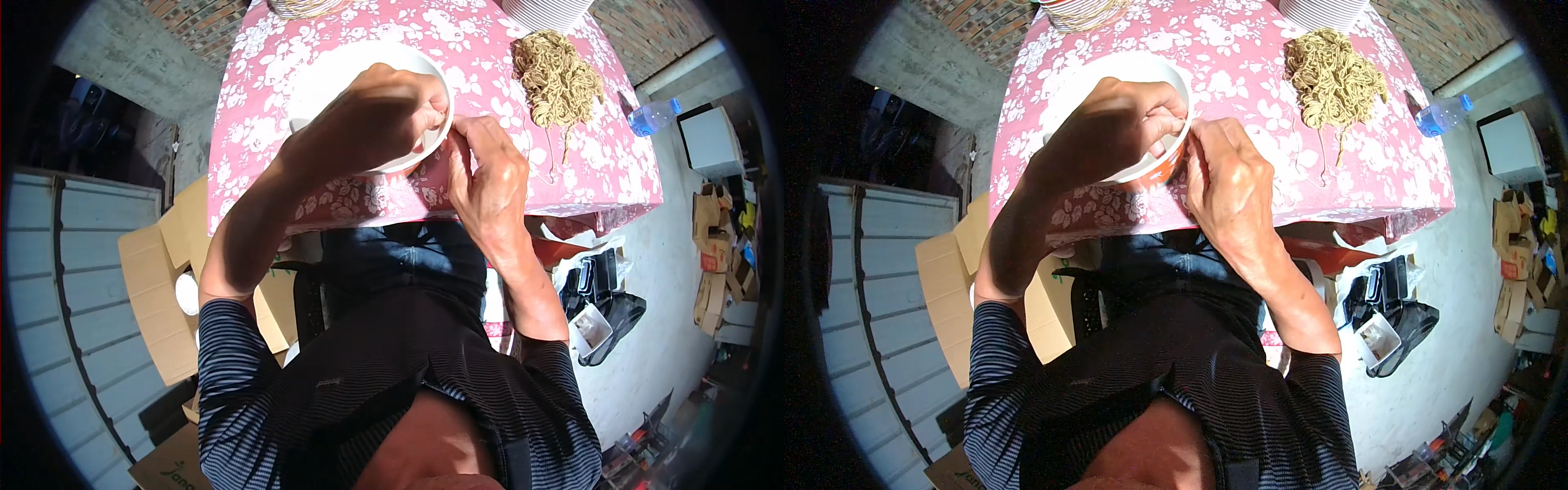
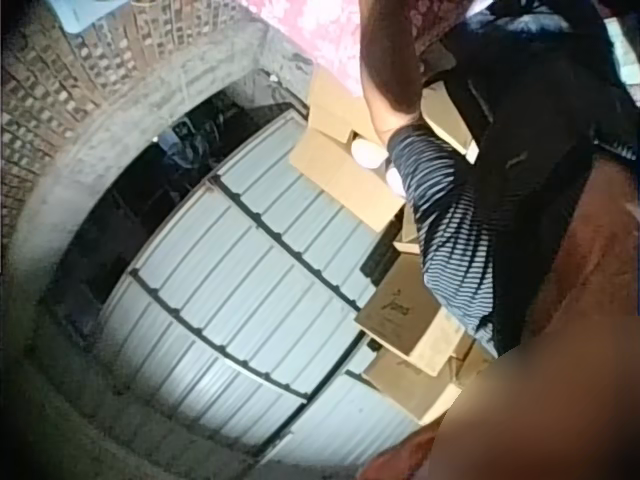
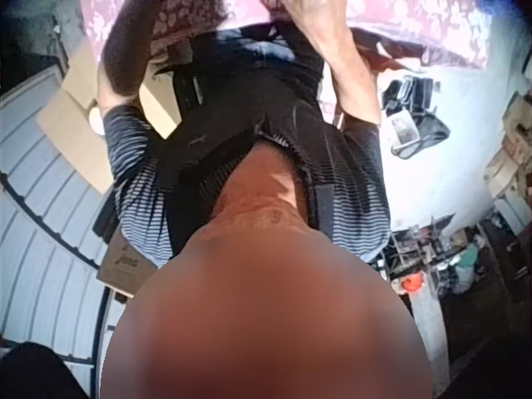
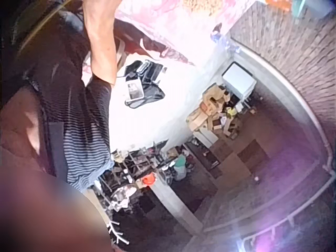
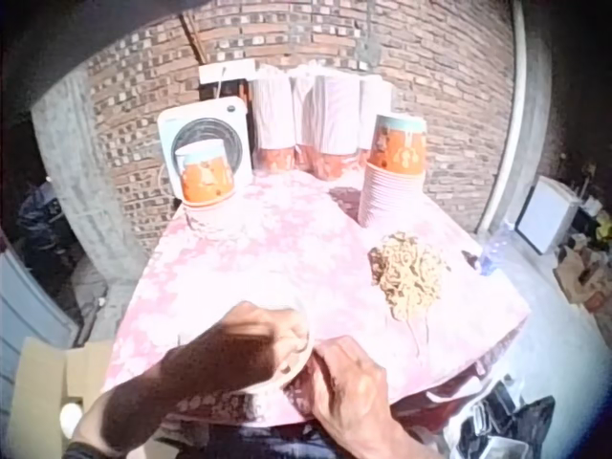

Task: Placing thin brown fiber material into paper cups and securing it with a small stick.

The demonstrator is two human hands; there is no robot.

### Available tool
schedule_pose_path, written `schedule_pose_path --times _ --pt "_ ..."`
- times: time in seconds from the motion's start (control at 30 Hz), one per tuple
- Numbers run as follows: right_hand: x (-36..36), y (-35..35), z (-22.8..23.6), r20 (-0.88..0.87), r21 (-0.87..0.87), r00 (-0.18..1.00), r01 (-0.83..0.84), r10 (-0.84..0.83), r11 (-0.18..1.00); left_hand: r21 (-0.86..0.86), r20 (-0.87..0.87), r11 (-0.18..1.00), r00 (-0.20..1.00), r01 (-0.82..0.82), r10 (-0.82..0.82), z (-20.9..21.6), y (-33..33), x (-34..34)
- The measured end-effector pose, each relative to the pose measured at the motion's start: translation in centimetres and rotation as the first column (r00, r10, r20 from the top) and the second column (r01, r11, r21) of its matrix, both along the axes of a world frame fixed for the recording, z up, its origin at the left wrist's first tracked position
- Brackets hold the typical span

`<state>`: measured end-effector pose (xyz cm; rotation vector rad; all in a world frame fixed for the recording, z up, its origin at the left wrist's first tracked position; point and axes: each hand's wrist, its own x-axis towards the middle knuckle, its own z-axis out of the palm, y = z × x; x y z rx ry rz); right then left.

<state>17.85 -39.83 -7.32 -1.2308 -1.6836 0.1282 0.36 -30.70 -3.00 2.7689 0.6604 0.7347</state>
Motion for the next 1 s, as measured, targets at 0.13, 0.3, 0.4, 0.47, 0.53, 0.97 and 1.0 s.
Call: schedule_pose_path --times 0.13,0.3,0.4,0.47,0.53,0.97,1.0 --pt "-0.1 -0.2 -0.1 0.025 0.014 1.000 0.016 -0.016 1.000 0.079 0.030 0.996 0.998 0.047 -0.050 -0.3 -0.1 0.0" --pt "0.3 -0.2 -0.6 -0.033 0.121 0.999 0.031 -0.027 0.992 0.059 -0.013 0.995 0.997 0.076 -0.075 0.1 0.1 0.1" --pt "0.1 0.0 -0.7 -0.065 0.127 0.998 0.015 -0.006 0.992 -0.158 0.080 0.978 0.989 0.139 -0.128 0.3 0.3 -0.7" --pt "-0.1 0.2 -0.9 -0.106 0.144 0.994 0.011 0.004 0.989 -0.324 0.072 0.941 0.994 0.099 -0.079 0.3 -0.2 -0.8" --pt "0.0 0.3 -1.1 -0.110 0.140 0.994 0.021 -0.006 0.990 -0.422 0.119 0.901 0.992 0.098 -0.051 0.3 -0.5 -0.9" --pt "-1.3 1.8 -0.7 -0.369 0.082 0.920 -0.108 0.130 0.991 -0.633 0.222 0.764 0.975 0.123 0.027 0.7 -0.7 -2.9" --pt "-1.4 1.7 -0.9 -0.366 0.084 0.922 -0.108 0.131 0.991 -0.626 0.225 0.770 0.974 0.121 0.030 0.5 -0.7 -2.9"
